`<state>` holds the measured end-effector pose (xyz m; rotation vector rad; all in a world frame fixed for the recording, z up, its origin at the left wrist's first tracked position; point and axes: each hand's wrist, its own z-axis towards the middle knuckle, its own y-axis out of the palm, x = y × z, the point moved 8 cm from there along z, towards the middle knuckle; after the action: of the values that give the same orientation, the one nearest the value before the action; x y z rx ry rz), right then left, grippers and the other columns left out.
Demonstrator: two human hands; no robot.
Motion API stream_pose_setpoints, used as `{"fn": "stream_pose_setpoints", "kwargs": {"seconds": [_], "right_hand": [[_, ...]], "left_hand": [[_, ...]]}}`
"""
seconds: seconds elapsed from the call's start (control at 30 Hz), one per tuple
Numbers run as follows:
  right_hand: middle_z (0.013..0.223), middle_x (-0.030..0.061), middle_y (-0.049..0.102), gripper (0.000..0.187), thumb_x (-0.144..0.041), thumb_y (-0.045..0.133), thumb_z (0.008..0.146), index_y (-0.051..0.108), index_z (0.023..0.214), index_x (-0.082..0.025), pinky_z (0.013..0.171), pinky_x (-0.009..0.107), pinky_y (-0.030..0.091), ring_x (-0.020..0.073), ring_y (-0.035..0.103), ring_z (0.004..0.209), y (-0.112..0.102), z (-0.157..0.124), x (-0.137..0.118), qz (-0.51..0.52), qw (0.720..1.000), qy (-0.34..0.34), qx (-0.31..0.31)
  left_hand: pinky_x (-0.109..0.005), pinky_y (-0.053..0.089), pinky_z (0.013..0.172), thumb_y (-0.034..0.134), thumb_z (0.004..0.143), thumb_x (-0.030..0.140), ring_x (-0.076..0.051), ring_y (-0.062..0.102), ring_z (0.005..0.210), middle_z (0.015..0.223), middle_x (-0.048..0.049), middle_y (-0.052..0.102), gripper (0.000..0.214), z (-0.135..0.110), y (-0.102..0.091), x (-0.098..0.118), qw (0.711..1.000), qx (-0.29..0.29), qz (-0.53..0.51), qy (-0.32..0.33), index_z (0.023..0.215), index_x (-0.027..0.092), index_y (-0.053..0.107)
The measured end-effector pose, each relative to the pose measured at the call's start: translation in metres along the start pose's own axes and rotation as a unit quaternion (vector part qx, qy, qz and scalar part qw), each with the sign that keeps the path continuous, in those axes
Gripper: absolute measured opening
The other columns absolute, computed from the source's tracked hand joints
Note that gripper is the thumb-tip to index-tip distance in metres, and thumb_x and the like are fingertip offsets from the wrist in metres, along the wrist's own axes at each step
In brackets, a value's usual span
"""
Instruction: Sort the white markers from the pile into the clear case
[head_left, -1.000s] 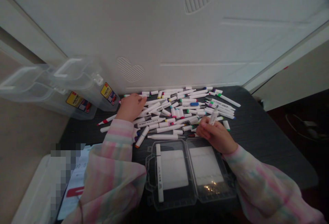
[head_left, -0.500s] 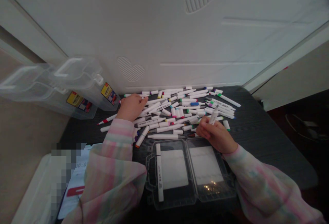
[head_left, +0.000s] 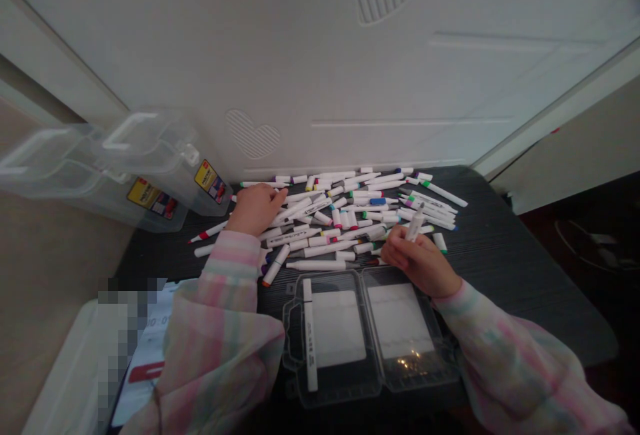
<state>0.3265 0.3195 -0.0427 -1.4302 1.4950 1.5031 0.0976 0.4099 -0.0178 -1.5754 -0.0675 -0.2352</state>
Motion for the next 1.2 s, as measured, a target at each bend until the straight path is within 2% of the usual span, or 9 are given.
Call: {"fn": "stream_pose_setpoints", "kwargs": {"seconds": [0.17,0.57,0.87,1.2], "right_hand": [[0.04,-0.0071,0.033,0.027,-0.032,0.057,0.073,0.04,0.057,-0.019,0.047,0.026,0.021,0.0072,0.028,0.04,-0.0001,-0.0004,-0.0001,-0.004,1.0,-0.002,-0.003],[0.039,-0.0073,0.032,0.029,-0.032,0.057,0.073,0.038,0.056,-0.018,0.047,0.025,0.021,0.0063,0.028,0.04,0.0013,-0.0009,-0.0018,-0.009,1.0,-0.004,-0.001],[0.04,-0.0071,0.032,0.028,-0.031,0.056,0.074,0.039,0.056,-0.018,0.047,0.026,0.02,0.0067,0.027,0.04,0.0002,-0.0007,-0.0012,-0.009,1.0,-0.008,-0.005],[0.04,-0.0072,0.032,0.027,-0.031,0.056,0.074,0.039,0.057,-0.019,0.047,0.026,0.021,0.0068,0.027,0.04,-0.0005,-0.0013,-0.0002,-0.008,1.0,-0.002,0.0]], "left_hand": [[-0.029,0.041,0.075,0.03,0.082,0.039,-0.022,0.058,0.09,0.092,-0.0111,0.067,0.046,0.001,0.0003,-0.0011,1.0,-0.005,-0.006,-0.006,0.076,0.014,0.067],[-0.026,0.037,0.087,0.029,0.083,0.037,-0.019,0.052,0.1,0.101,-0.0113,0.063,0.046,0.0013,0.0024,-0.0005,0.999,-0.005,-0.03,0.013,0.082,0.011,0.067],[-0.028,0.042,0.073,0.03,0.082,0.04,-0.022,0.058,0.088,0.091,-0.0108,0.067,0.046,0.0,-0.0003,-0.0009,0.999,-0.015,-0.03,-0.009,0.076,0.014,0.067],[-0.026,0.037,0.087,0.03,0.083,0.037,-0.019,0.052,0.1,0.101,-0.0119,0.062,0.045,0.0017,0.0039,-0.0023,0.999,-0.008,-0.049,0.018,0.081,0.011,0.067]]}}
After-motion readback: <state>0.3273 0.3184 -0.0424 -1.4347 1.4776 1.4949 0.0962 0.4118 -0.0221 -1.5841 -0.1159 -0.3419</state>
